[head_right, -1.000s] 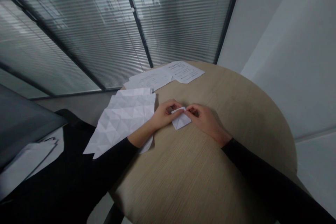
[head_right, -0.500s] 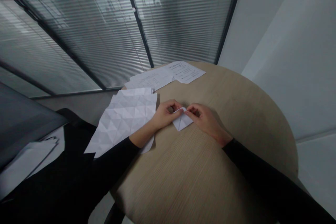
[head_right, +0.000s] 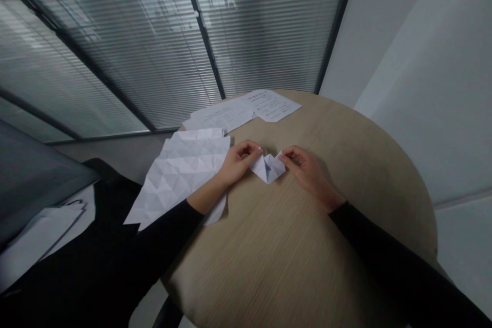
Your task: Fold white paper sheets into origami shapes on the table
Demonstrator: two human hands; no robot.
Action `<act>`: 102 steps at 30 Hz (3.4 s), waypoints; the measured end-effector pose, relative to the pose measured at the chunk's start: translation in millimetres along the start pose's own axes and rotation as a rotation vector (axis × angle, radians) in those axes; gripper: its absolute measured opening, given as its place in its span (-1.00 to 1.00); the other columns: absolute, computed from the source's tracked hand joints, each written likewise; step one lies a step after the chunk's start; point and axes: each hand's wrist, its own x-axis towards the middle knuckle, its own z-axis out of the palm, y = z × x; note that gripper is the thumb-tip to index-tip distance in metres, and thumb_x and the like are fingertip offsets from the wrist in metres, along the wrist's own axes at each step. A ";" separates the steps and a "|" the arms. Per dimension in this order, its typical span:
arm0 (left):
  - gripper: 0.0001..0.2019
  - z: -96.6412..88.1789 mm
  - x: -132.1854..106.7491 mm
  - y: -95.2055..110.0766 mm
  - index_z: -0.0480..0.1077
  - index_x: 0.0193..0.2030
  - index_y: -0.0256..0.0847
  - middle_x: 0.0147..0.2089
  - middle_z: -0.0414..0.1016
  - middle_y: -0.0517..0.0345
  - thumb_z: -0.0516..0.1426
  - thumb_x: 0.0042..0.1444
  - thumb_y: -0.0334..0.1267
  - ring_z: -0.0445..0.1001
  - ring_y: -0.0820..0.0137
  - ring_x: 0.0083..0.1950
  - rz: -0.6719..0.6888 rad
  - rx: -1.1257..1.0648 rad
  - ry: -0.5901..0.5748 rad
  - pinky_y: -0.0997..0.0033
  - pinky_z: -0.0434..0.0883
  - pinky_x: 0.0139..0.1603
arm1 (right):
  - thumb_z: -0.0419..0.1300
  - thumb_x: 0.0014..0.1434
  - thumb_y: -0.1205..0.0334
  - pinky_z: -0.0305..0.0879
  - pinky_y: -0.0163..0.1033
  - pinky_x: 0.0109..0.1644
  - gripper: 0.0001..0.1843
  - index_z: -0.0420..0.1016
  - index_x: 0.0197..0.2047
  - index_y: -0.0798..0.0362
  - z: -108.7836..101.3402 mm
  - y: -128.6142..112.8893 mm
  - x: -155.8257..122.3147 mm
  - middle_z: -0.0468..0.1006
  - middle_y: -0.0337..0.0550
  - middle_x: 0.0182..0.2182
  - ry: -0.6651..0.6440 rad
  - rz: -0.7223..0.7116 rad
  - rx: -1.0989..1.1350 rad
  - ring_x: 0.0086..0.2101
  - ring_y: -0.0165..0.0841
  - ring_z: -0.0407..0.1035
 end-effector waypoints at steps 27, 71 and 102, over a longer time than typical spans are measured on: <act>-0.78 0.2 -5.8 18.2 0.71 -0.02 -0.09 0.02 0.75 -0.02 0.38 0.52 0.01 0.66 0.23 0.07 0.267 0.051 -0.080 0.07 0.57 0.22 | 0.37 0.52 0.01 0.55 0.31 0.36 -0.87 0.72 0.05 -0.22 -1.5 -5.4 -2.7 0.80 -0.02 0.06 -0.043 -0.290 -0.285 0.13 0.05 0.66; -0.24 0.9 -10.1 10.7 0.54 0.20 -0.19 0.19 0.78 -0.11 0.69 -0.04 0.02 0.62 0.39 -0.17 -0.147 -0.033 -0.181 0.32 0.53 -0.10 | 0.44 0.30 -0.08 0.53 -0.10 -0.22 -0.71 0.45 -0.21 -0.16 -17.9 13.8 -3.0 0.71 -0.20 -0.33 0.101 0.064 -0.013 -0.29 -0.15 0.63; -0.68 -5.0 -5.9 3.0 0.80 -0.10 -0.18 -0.10 0.82 0.02 0.53 0.25 0.03 0.66 0.28 -0.13 -0.149 0.107 -0.094 0.29 0.53 -0.04 | 0.53 0.26 -0.13 0.66 0.03 0.02 -0.75 0.86 -0.13 -0.17 -36.9 4.6 -3.4 0.87 -0.15 -0.15 -0.088 0.183 -0.240 -0.09 0.02 0.76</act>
